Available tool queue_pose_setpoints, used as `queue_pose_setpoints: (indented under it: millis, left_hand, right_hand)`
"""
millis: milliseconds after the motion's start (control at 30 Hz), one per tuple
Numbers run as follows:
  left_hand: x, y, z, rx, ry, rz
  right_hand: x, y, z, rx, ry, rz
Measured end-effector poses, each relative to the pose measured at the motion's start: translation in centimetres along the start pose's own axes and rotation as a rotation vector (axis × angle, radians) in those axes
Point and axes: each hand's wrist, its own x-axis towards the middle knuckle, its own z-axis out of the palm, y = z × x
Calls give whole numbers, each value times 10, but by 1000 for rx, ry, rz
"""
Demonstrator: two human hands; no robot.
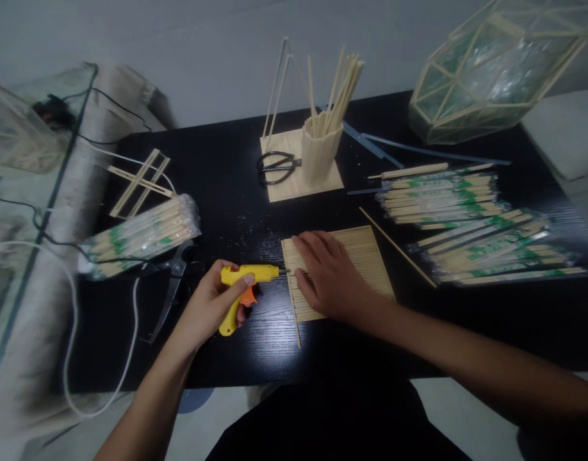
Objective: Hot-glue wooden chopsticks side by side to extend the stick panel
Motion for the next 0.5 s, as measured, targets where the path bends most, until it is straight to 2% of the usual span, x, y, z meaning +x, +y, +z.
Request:
queue_pose_setpoints:
  millis: [500]
  left_hand:
    - [-4, -4, -5, 0, -39, -20]
  right_hand:
    - [0, 1, 1, -11, 4, -5]
